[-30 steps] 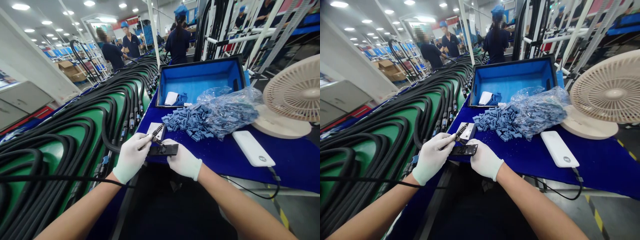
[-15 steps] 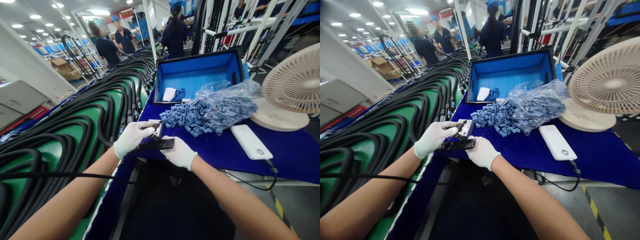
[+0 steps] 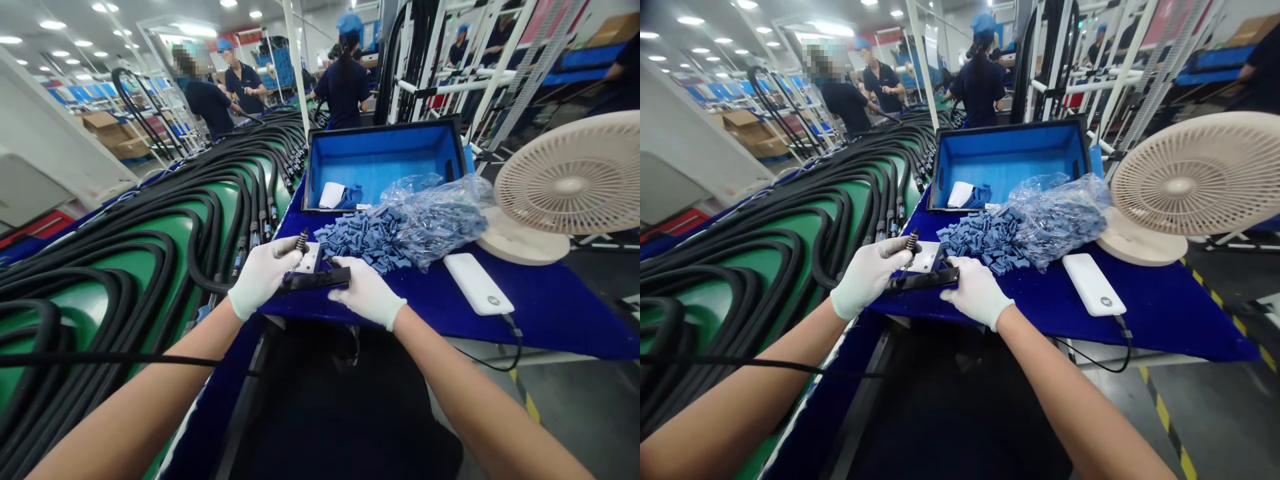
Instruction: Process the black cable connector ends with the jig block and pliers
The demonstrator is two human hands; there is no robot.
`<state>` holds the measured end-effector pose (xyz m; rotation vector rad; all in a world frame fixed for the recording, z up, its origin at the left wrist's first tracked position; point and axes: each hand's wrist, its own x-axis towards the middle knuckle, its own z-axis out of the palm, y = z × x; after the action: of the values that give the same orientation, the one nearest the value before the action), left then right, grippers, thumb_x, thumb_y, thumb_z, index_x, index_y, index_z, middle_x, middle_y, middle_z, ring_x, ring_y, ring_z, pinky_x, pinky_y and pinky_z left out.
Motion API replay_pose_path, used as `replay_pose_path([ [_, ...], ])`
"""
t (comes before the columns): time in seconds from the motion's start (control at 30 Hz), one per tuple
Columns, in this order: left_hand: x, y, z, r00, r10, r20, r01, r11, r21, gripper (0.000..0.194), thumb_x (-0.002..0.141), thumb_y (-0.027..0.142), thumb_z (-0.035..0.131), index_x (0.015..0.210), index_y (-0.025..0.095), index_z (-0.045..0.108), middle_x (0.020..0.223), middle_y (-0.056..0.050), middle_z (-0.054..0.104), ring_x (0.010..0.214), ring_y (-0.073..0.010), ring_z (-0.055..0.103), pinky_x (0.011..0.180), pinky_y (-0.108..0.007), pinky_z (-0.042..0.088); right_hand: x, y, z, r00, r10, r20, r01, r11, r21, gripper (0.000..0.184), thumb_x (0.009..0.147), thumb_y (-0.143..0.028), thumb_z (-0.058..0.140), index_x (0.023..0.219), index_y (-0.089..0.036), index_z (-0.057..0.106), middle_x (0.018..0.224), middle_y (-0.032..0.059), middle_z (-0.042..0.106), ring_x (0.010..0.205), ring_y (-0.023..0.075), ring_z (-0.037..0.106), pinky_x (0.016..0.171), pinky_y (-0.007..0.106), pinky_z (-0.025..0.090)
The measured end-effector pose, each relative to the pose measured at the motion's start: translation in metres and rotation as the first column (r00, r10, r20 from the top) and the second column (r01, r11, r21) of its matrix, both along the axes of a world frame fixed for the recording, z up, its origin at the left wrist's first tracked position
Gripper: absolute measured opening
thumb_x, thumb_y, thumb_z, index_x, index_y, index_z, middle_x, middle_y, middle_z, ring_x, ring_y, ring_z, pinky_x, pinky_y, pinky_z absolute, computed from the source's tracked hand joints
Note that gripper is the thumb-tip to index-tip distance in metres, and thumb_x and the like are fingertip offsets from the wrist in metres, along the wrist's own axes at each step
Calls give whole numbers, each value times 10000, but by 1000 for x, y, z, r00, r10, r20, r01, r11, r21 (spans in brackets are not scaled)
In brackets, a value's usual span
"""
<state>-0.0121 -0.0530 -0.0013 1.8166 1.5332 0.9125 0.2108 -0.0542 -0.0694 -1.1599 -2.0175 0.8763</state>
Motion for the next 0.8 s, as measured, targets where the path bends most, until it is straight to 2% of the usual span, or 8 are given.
replay_pose_path([
  [0.07, 1, -6, -1, 996, -92, -7, 92, 996, 8, 389, 919, 340, 607, 1275, 224, 712, 1238, -6, 741, 1165, -254, 672, 1055, -343, 486, 0, -3, 5, 971, -17, -239, -24, 986, -166, 538, 707, -271, 808, 1201, -189, 611, 1085, 75, 724, 957, 237, 696, 876, 375, 564],
  [0.2, 3, -10, -10, 960, -273, -56, 271, 962, -40, 390, 888, 302, 656, 1269, 254, 721, 1248, -6, 729, 1199, -258, 651, 1102, -376, 456, -9, -8, 6, 821, -144, -552, -158, 873, -461, 402, 735, -221, 760, 1096, -175, 587, 801, 19, 719, 706, 207, 726, 735, 380, 618],
  [0.37, 5, -9, -22, 939, -322, -124, 324, 946, -2, 244, 877, 231, 669, 1092, 236, 785, 1113, -42, 720, 1054, -238, 668, 975, -370, 519, -20, -5, -8, 698, -138, -703, -323, 815, -481, 478, 659, -116, 779, 1071, -185, 548, 822, -1, 710, 715, 221, 750, 759, 418, 640],
  [0.5, 1, -8, -32, 906, -385, -172, 410, 900, 145, 223, 918, 241, 634, 1077, 204, 786, 1010, -81, 682, 968, -230, 652, 882, -379, 533, -24, 0, -14, 681, -80, -728, -418, 774, -476, 534, 619, -78, 776, 1079, -187, 529, 776, -13, 707, 673, 234, 745, 710, 436, 642],
  [0.57, -3, -4, -36, 884, -432, -181, 459, 876, 147, 231, 913, 253, 644, 1095, 219, 781, 996, -76, 671, 967, -230, 643, 875, -380, 527, -24, 0, -13, 686, -57, -725, -438, 763, -475, 512, 615, -66, 764, 1053, -187, 527, 738, -15, 705, 655, 242, 741, 684, 434, 638],
  [0.63, -6, 4, -40, 905, -412, -107, 420, 905, 66, 400, 846, 254, 717, 1246, 245, 715, 1029, -55, 669, 962, -223, 647, 872, -368, 532, -24, -1, -10, 705, -52, -707, -414, 780, -470, 460, 611, -54, 750, 997, -187, 539, 728, -18, 702, 648, 236, 736, 679, 421, 634],
  [0.73, -4, 17, -42, 954, -297, 36, 299, 945, -132, 956, 679, 224, 828, 1540, 245, 414, 1057, -31, 664, 851, -189, 657, 799, -329, 549, -25, -1, -6, 739, -67, -671, -327, 834, -444, 400, 588, -27, 739, 915, -183, 569, 722, -28, 689, 622, 212, 716, 664, 391, 628],
  [0.8, 0, 18, -42, 969, -243, 44, 247, 952, -180, 1069, 625, 221, 841, 1572, 218, 345, 1000, -16, 669, 802, -181, 652, 774, -318, 543, -25, 0, -7, 731, -104, -675, -299, 840, -453, 399, 579, -22, 741, 906, -183, 578, 715, -33, 682, 601, 210, 706, 637, 389, 625],
])
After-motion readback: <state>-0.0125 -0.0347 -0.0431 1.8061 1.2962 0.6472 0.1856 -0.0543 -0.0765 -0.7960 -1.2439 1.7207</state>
